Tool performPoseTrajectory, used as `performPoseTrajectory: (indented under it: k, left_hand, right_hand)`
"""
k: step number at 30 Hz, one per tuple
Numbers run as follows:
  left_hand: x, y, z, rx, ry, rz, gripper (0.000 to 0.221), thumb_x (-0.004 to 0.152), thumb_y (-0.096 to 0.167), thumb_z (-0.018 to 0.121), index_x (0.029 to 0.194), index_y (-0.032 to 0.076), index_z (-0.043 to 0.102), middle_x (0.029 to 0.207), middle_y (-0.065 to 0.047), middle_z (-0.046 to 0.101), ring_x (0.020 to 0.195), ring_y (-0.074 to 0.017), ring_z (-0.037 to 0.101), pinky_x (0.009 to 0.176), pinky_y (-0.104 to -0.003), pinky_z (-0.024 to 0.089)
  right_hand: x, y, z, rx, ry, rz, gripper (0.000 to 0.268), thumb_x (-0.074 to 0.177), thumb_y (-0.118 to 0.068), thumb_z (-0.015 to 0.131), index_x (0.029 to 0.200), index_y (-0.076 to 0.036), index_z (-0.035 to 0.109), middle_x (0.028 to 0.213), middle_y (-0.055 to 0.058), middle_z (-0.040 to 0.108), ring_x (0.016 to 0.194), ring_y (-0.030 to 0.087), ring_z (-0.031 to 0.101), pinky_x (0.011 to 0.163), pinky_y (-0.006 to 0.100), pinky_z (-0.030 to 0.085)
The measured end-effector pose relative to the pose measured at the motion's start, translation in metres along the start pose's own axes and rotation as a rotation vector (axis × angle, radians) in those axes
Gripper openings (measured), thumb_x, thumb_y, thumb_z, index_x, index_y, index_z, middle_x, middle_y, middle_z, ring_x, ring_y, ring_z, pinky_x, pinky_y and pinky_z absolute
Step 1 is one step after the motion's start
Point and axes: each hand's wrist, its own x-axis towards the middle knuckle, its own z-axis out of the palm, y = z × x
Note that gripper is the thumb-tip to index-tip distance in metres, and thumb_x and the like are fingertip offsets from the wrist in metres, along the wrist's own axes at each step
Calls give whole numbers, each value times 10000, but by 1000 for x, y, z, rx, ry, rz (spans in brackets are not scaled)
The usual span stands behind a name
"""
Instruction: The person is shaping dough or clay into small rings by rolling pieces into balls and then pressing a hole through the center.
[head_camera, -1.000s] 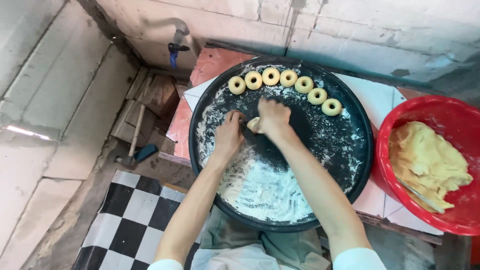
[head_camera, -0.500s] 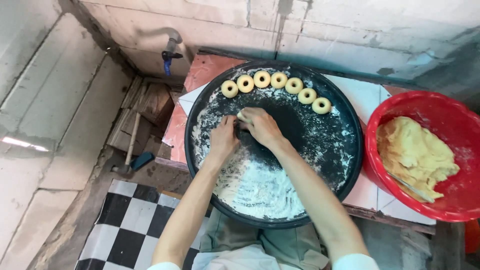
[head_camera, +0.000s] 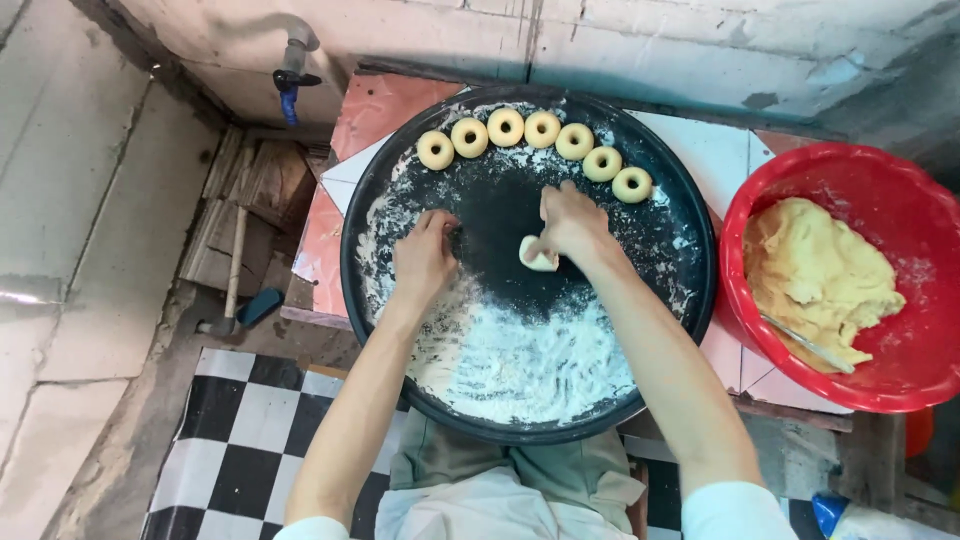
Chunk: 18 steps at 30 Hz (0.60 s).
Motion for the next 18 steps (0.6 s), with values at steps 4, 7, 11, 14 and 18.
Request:
performPoseTrajectory:
  k: [4, 7, 11, 14, 18]
  left_hand:
    - [0, 9, -8, 9, 35, 10, 255, 918, 51, 575, 1098, 209, 663, 1195, -2, 642, 965, -316, 732, 745, -481, 579]
    - [-1, 20, -14, 94, -21, -15, 344, 850, 36, 627, 1150, 203, 642, 1273, -50, 606, 945, -376, 735, 784, -513, 576]
    - [-11, 27, -22, 149, -62, -10, 385, 817, 49, 681, 1175, 187, 644, 1331, -70, 588, 943, -383, 739, 797, -502, 583]
    - [-13, 32, -23, 154, -79, 17, 397, 834, 39, 675, 1212, 158, 648, 1353, -100, 582, 939, -387, 739, 788, -496, 591]
    - [-14, 35, -22, 217, -144, 37, 421, 854, 60, 669, 1254, 190, 644, 1427, -62, 542, 1006, -345, 735, 832, -450, 595]
  right_hand:
    - [41, 11, 38, -37, 184, 31, 323, 617, -180, 922, 835, -228, 688, 908, 63, 690, 907, 397, 727, 717, 505, 569]
    - [31, 9, 56, 105, 256, 23, 36, 802, -227, 749, 808, -240, 782, 705, -10, 751, 829, 335, 766, 816, 479, 581]
    - [-29, 1, 56, 42, 420, -218, 279, 996, -209, 592, 1218, -95, 716, 1128, 155, 730, 1054, 391, 684, 924, 546, 550]
    - [-51, 5, 79, 56, 492, -273, 348, 994, -145, 593, 1309, -23, 677, 1260, 223, 676, 1158, 455, 620, 997, 614, 505]
    - [-68, 0, 95, -302, 447, -248, 303, 832, 24, 704, 1134, 38, 725, 1051, 196, 692, 1016, 387, 676, 863, 486, 612]
